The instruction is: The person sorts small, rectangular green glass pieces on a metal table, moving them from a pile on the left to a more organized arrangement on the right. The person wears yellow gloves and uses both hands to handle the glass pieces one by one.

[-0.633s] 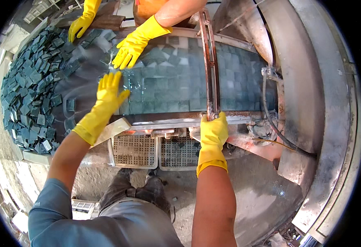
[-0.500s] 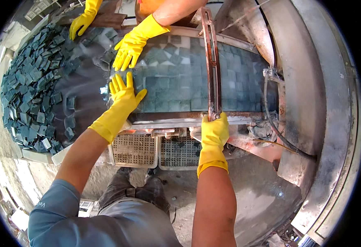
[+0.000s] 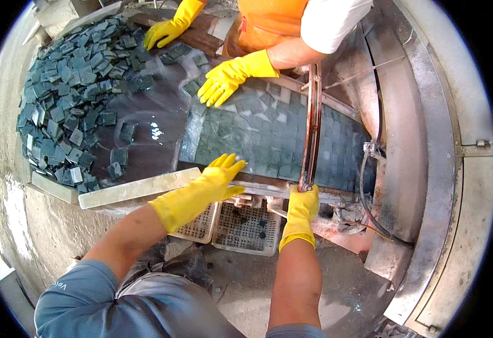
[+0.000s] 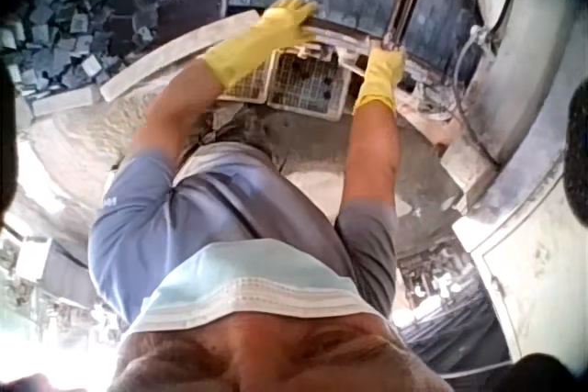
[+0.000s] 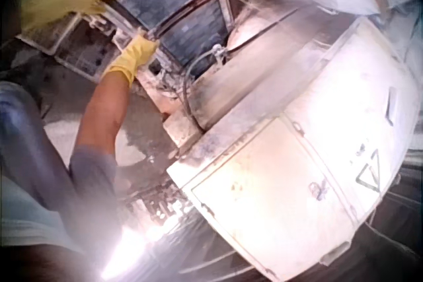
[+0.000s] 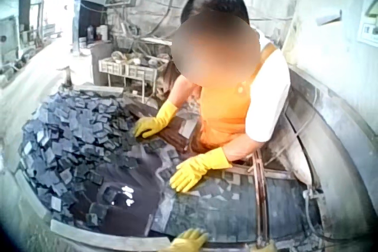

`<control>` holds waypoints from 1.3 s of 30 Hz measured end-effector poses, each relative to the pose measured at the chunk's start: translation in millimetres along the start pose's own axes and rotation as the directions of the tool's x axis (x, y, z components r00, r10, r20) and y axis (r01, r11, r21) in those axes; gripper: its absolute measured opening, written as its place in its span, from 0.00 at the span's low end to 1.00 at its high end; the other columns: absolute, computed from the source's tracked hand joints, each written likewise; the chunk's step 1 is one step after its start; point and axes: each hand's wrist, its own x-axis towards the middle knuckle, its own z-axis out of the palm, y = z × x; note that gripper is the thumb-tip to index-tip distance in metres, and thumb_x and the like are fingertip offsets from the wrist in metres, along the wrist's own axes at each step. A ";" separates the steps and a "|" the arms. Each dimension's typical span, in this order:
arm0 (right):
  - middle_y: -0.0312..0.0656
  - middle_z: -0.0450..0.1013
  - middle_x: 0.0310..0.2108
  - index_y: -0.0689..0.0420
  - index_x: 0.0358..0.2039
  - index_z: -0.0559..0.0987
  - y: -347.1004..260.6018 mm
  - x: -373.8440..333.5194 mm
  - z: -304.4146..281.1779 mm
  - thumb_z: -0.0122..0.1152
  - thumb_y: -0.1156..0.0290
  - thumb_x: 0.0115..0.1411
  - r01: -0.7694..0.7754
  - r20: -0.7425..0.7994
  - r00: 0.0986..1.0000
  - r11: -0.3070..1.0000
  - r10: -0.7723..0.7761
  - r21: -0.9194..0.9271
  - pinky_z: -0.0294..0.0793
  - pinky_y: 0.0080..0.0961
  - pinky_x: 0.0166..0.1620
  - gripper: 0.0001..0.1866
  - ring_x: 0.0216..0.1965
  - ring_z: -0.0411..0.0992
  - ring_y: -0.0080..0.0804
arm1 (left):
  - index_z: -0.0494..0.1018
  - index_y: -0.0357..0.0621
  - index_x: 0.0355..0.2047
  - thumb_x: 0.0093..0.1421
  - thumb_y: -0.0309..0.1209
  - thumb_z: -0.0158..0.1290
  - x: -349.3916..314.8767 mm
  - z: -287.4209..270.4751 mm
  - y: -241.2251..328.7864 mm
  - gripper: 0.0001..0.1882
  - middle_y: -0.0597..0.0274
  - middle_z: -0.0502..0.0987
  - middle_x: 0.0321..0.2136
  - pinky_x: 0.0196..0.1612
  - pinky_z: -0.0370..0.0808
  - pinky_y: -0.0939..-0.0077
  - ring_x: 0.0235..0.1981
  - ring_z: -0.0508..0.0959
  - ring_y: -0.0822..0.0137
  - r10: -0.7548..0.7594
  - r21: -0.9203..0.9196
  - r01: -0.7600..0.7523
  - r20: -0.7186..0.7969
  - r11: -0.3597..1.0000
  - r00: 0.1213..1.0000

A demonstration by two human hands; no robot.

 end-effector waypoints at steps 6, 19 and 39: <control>0.53 0.85 0.45 0.52 0.50 0.82 -14.2 -5.8 -14.6 0.72 0.50 0.55 -0.010 0.037 0.999 1.000 0.011 -0.010 0.81 0.51 0.50 0.26 0.47 0.83 0.58 | 0.74 0.42 0.65 0.57 0.38 0.69 -126.2 -119.1 -159.3 0.36 0.43 0.75 0.63 0.70 0.69 0.47 0.67 0.72 0.40 0.200 0.258 -0.036 -0.643 0.965 0.739; 0.52 0.85 0.47 0.55 0.56 0.80 -9.4 -0.9 4.4 0.72 0.49 0.56 -0.106 0.043 0.994 0.993 0.104 0.047 0.81 0.46 0.53 0.32 0.50 0.83 0.55 | 0.61 0.49 0.77 0.66 0.55 0.60 -98.7 -99.6 -209.9 0.45 0.38 0.58 0.76 0.78 0.48 0.38 0.75 0.58 0.33 -0.101 0.414 0.385 -0.562 0.825 0.821; 0.53 0.84 0.49 0.56 0.55 0.81 -17.8 -5.5 -6.9 0.71 0.50 0.58 -0.116 -0.022 0.993 0.993 0.116 -0.008 0.80 0.48 0.54 0.30 0.52 0.82 0.56 | 0.59 0.48 0.77 0.58 0.51 0.69 -90.0 -112.4 -178.6 0.52 0.37 0.56 0.77 0.79 0.47 0.41 0.77 0.55 0.34 0.023 0.507 0.194 -0.389 0.840 0.921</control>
